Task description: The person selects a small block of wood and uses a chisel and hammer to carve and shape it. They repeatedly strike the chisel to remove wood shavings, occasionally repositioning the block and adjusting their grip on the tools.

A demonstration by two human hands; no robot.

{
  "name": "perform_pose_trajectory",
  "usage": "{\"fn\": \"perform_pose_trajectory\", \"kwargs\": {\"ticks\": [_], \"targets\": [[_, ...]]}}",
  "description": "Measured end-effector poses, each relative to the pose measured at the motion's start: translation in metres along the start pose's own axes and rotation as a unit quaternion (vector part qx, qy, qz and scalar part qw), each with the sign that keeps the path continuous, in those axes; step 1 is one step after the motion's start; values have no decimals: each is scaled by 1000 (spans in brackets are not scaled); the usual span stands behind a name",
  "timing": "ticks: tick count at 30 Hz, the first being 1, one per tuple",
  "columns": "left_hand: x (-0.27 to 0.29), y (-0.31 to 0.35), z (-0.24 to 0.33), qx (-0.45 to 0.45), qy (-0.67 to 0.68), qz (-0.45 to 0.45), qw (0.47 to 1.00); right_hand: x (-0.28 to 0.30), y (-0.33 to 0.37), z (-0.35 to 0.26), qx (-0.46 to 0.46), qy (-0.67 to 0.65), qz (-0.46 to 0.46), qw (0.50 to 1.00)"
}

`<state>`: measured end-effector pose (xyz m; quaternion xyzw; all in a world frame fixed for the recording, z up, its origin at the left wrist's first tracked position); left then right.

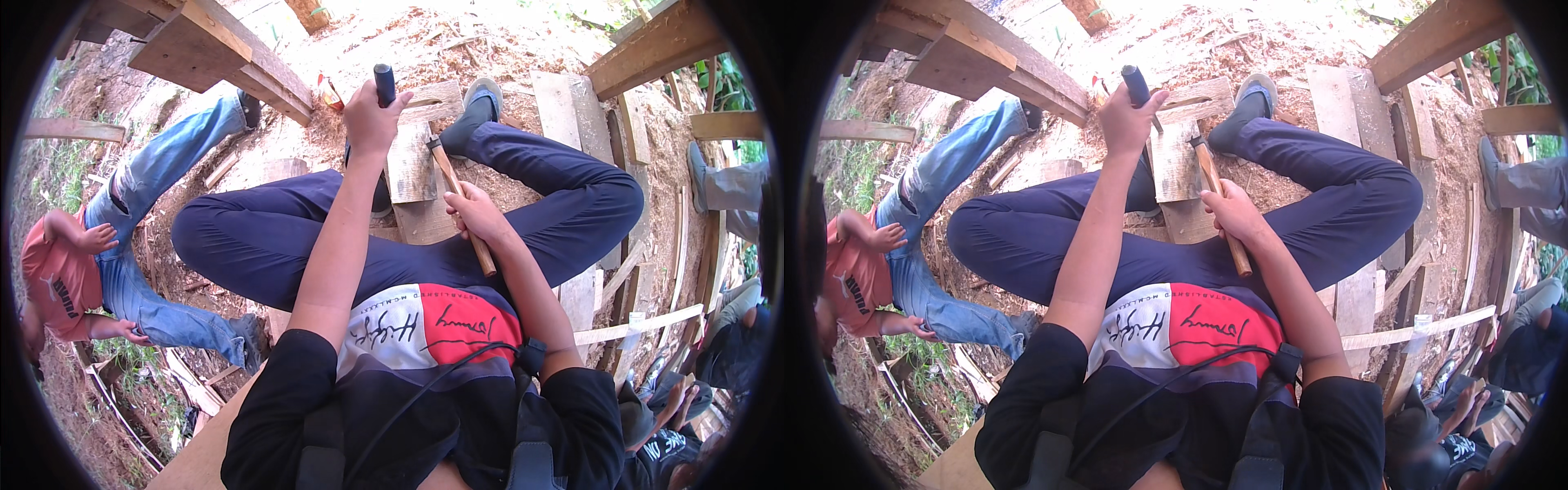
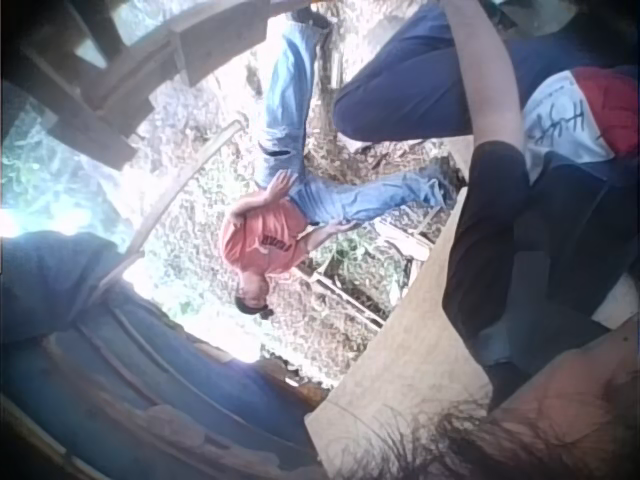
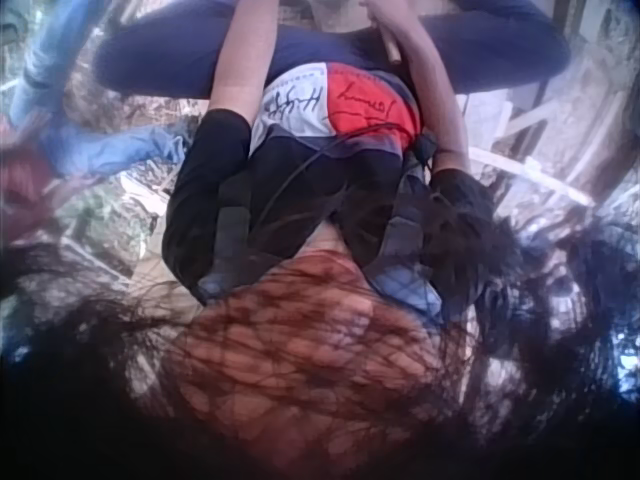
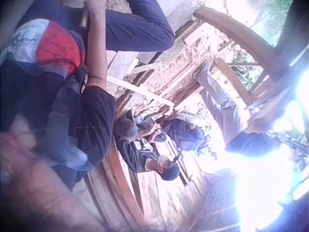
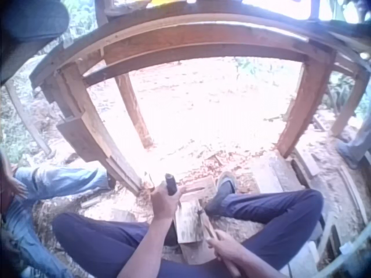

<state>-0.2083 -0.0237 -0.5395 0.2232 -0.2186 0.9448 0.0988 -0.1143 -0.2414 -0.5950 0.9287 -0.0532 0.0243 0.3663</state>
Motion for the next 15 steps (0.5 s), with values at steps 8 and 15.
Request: {"fn": "perform_pose_trajectory", "kwargs": {"ticks": [8, 15], "targets": [[0, 0, 3, -15, 11, 3, 1000, 0, -1, -1, 15, 15, 1, 1000], [1, 2, 5, -2, 4, 3, 1000, 0, -3, 2, 14, 3, 0, 1000]]}}
Point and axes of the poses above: each hand's wrist, its own y-axis away from the middle knuckle, its own x-axis out of the back of the hand, z = x × y, the point moved 5 cm from there along -y, towards the middle knuckle, and after that the axes turned 13 degrees about y, right-handed, at the moved point
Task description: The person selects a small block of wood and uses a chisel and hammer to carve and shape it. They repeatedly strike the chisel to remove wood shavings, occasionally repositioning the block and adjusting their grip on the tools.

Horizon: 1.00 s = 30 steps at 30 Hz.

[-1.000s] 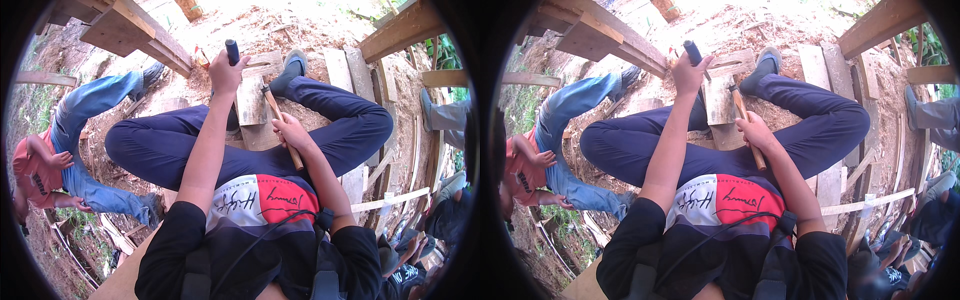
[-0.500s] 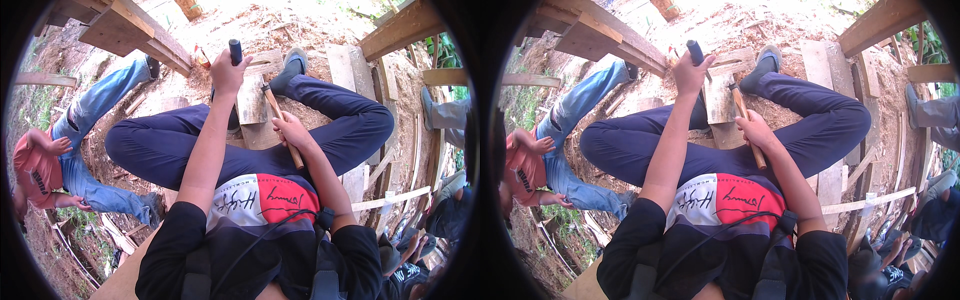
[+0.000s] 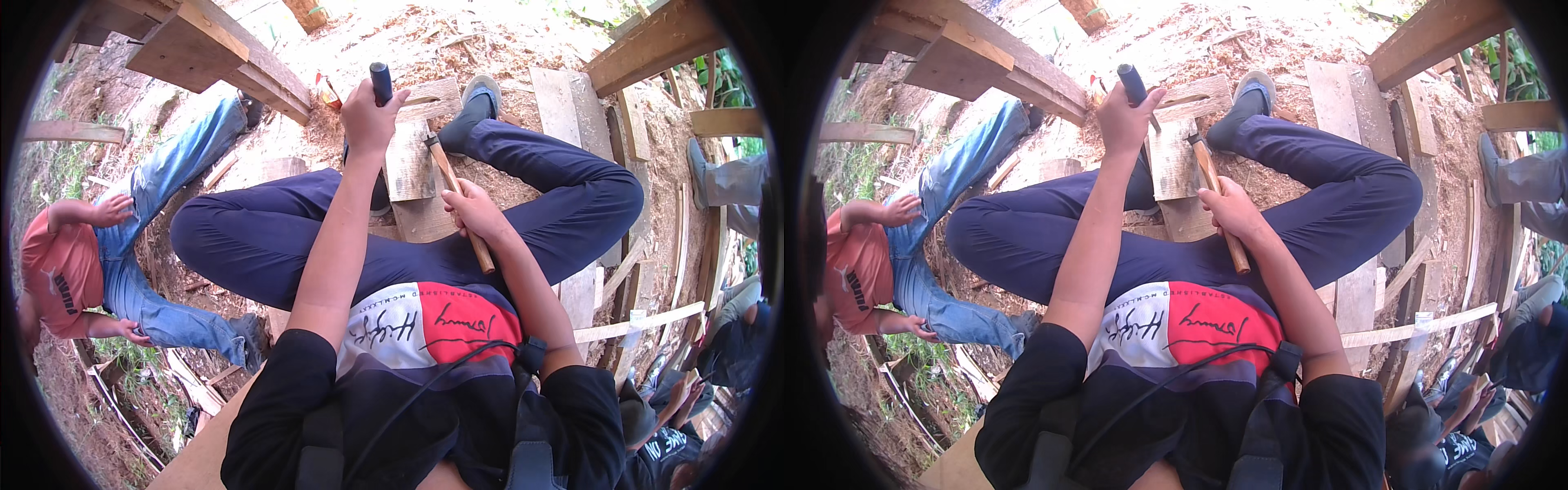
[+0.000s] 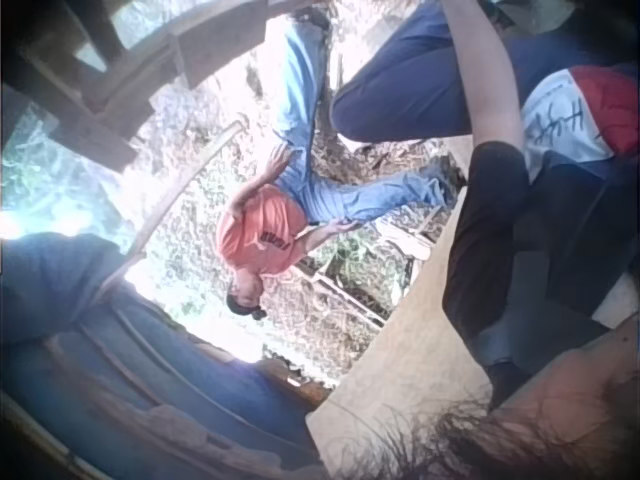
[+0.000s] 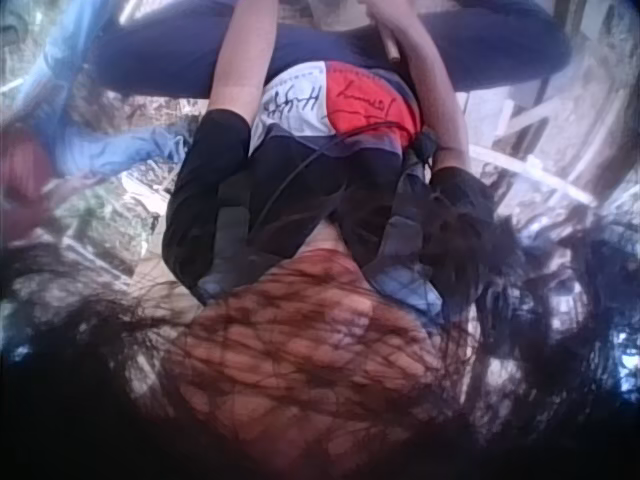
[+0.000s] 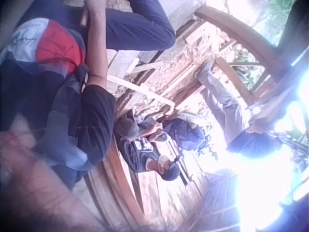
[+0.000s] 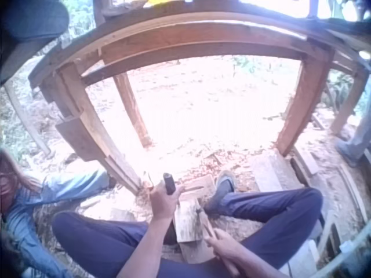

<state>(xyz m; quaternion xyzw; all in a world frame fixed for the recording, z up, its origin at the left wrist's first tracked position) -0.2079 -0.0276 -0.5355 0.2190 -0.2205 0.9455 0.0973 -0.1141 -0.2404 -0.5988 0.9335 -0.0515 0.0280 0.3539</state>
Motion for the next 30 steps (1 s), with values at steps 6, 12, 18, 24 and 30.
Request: {"fn": "perform_pose_trajectory", "kwargs": {"ticks": [6, 12, 18, 24, 30], "targets": [[0, -1, -5, -11, -4, 7, 1000, 1, -1, 0, 15, 14, -3, 1000], [-1, -1, -9, -17, 4, 10, 1000, 1, 1, -3, 19, 20, -7, 1000], [0, -2, -5, -17, -6, 4, 1000, 1, 0, -2, 20, 20, -2, 1000], [-1, -5, -1, -24, -24, -10, 999, 2, -2, 1, 27, 31, -4, 999], [-1, -12, -8, 28, -21, -65, 997, 4, 3, -7, 45, -15, 51, 998]]}}
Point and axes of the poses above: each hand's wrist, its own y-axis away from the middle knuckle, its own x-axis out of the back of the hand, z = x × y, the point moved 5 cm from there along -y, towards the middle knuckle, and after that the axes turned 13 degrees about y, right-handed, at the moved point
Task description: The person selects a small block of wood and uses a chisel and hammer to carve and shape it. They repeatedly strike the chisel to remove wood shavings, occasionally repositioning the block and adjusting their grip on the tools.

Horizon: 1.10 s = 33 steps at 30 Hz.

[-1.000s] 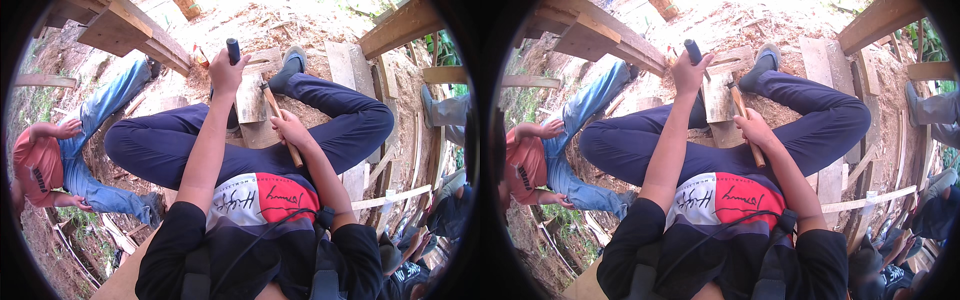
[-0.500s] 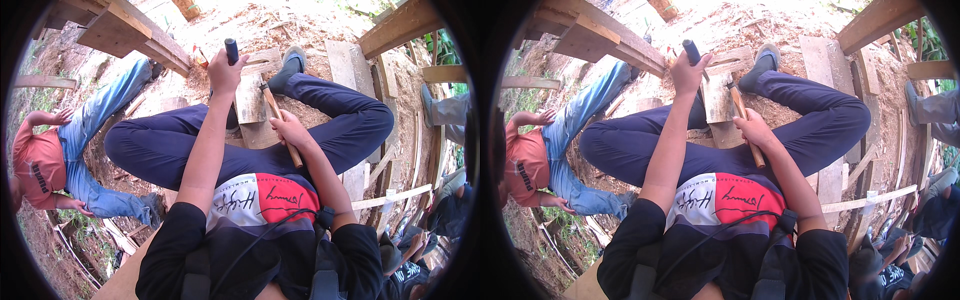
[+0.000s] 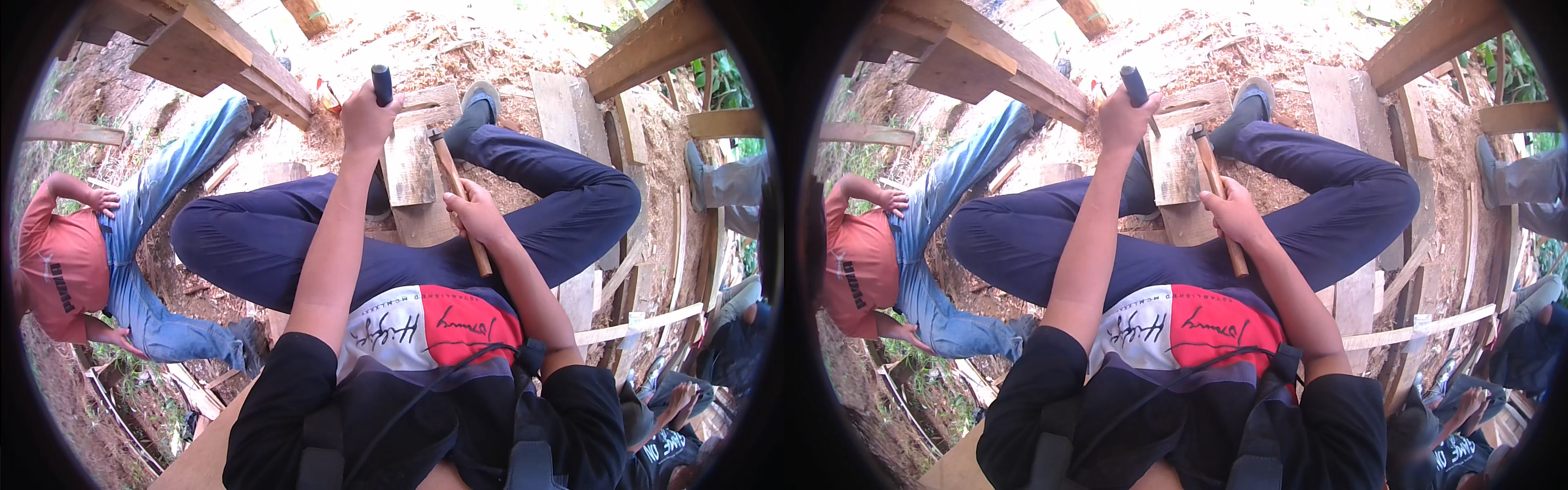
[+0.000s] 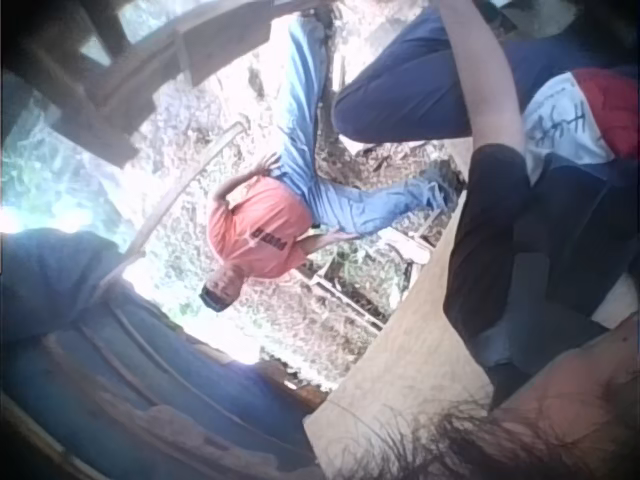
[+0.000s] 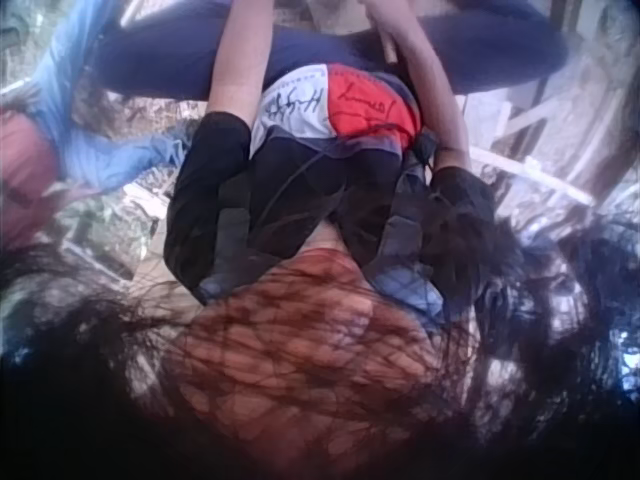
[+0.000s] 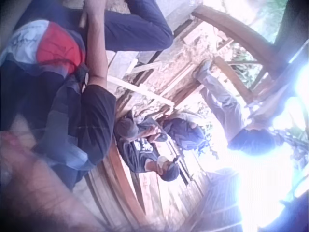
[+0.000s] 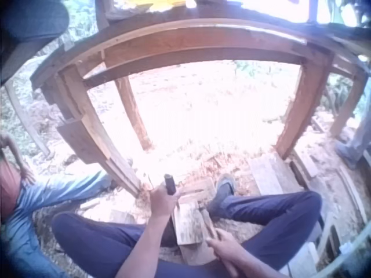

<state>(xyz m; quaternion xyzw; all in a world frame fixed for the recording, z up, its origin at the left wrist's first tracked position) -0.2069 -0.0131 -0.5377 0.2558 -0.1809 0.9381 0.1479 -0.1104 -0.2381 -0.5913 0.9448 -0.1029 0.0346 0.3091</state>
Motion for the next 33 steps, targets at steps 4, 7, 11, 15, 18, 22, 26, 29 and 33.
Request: {"fn": "perform_pose_trajectory", "kwargs": {"ticks": [4, 7, 11, 15, 18, 22, 26, 29, 33], "targets": [[2, -6, -2, 36, -30, -33, 998, 18, 20, -47, 147, -54, 39, 987], [2, -7, -6, 53, -27, -52, 997, 39, 36, -99, 230, 29, 65, 971], [2, -5, -5, 3, -32, -46, 998, 54, 38, -147, 239, 141, 59, 959], [1, -5, -9, 18, -10, -44, 999, 51, 36, -162, 193, 244, 50, 949], [1, -7, -4, 5, -7, -40, 999, 60, 45, -180, 199, 278, 75, 937], [5, -5, -5, 6, -9, -38, 999, 68, 95, -240, 346, 218, 142, 901], [5, -4, -9, 6, -36, -29, 999, 67, 93, -240, 405, 177, 144, 885], [-4, -4, -13, 7, -6, -42, 999, 56, 48, -188, 257, 439, 155, 847], [-1, -4, -9, -23, -26, -37, 999, 64, 55, -205, 203, 389, 123, 890]]}}
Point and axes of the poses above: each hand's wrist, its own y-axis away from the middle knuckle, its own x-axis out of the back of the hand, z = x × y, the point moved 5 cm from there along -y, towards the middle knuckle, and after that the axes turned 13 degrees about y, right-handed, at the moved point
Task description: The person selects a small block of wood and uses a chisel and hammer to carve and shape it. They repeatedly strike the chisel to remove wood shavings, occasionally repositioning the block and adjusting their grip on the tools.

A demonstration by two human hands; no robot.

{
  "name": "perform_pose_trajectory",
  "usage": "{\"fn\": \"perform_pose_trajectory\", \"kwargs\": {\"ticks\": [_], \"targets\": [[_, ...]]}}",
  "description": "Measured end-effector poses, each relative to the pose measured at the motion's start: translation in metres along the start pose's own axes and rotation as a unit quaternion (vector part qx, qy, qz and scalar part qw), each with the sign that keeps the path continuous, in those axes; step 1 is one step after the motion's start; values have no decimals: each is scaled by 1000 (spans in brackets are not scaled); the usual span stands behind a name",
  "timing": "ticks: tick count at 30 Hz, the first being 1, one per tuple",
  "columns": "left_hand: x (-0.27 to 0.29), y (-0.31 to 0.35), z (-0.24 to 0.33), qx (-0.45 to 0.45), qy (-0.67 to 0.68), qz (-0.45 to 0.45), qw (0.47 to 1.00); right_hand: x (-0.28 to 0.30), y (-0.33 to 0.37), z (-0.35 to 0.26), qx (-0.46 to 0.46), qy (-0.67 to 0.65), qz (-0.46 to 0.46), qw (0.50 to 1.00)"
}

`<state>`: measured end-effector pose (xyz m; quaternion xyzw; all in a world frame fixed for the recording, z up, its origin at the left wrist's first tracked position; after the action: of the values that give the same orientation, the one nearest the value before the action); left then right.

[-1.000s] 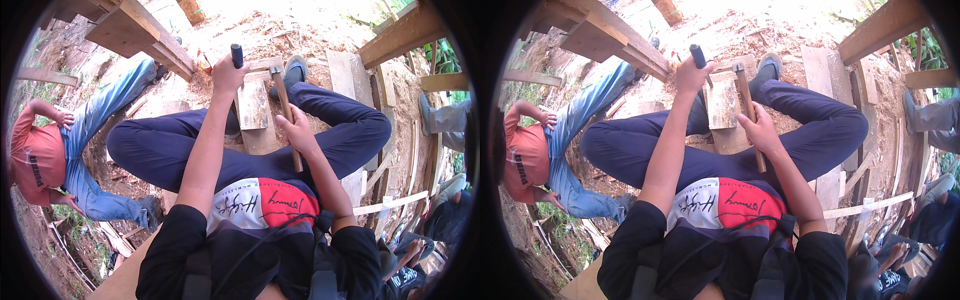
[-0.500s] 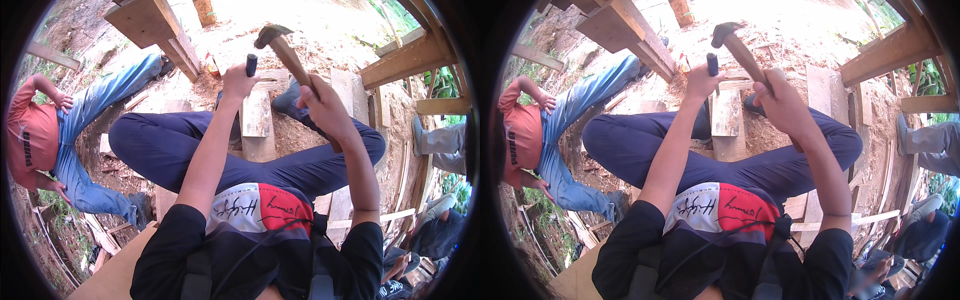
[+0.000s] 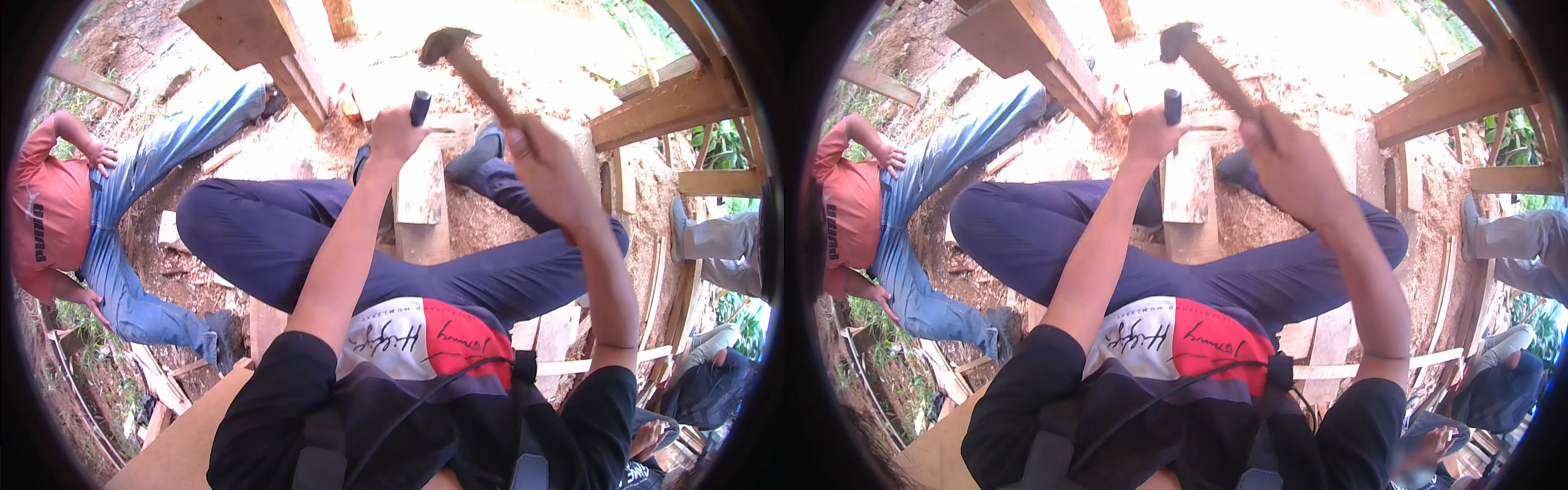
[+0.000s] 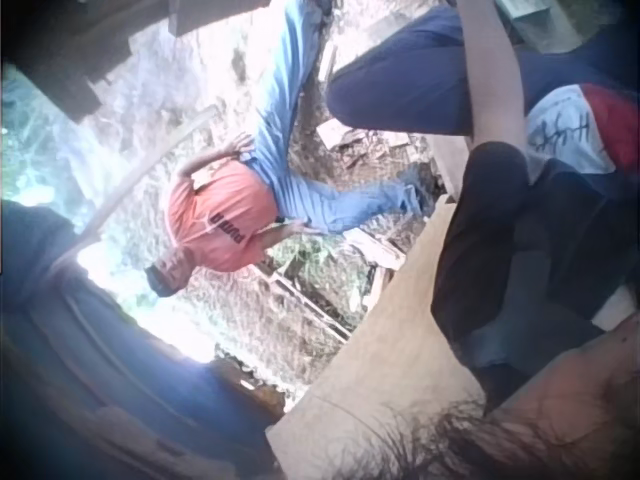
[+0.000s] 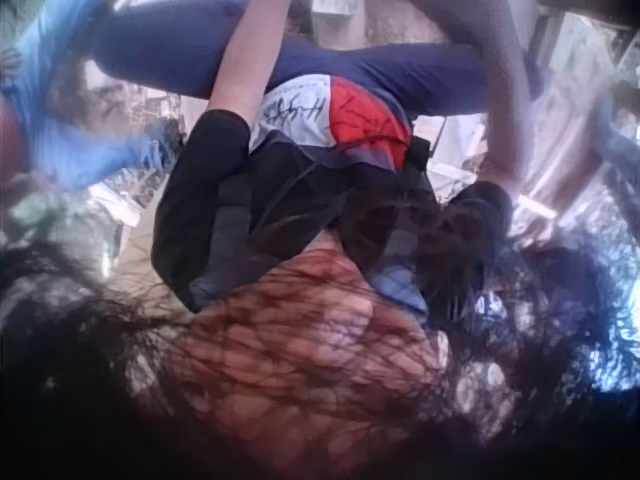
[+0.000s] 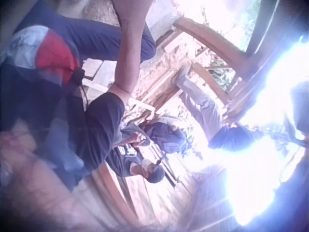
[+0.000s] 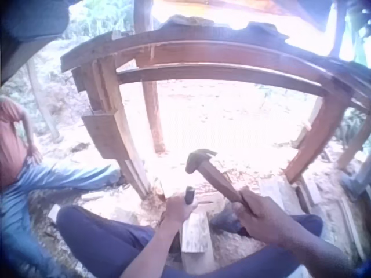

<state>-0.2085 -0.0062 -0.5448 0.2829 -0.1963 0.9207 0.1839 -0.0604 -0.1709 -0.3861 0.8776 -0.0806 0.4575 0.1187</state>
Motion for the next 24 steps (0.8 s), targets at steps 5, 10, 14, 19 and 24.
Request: {"fn": "perform_pose_trajectory", "kwargs": {"ticks": [5, 10, 14, 19, 24], "targets": [[10, 1, -2, 58, 6, -1, 998, 53, 18, -42, 131, -162, 179, 962], [-5, 4, 0, 43, 23, -22, 999, -28, -1, 8, 0, 38, -45, 998], [5, 5, -1, 25, 27, 3, 999, 33, 9, -31, 25, -119, 63, 991], [0, 2, -5, 46, -5, -2, 999, 28, 12, -16, 125, -160, 202, 958], [-4, -2, -1, -14, -2, 11, 1000, -14, 1, 5, 55, 54, -5, 997]]}}
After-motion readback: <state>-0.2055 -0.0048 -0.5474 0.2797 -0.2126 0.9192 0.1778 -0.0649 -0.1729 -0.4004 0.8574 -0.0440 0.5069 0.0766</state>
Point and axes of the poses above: each hand's wrist, its own y-axis away from the middle knuckle, its own x-axis out of the back of the hand, z = x × y, the point moved 5 cm from there along -y, towards the middle knuckle, and after that the axes turned 13 degrees about y, right-handed, at the moved point
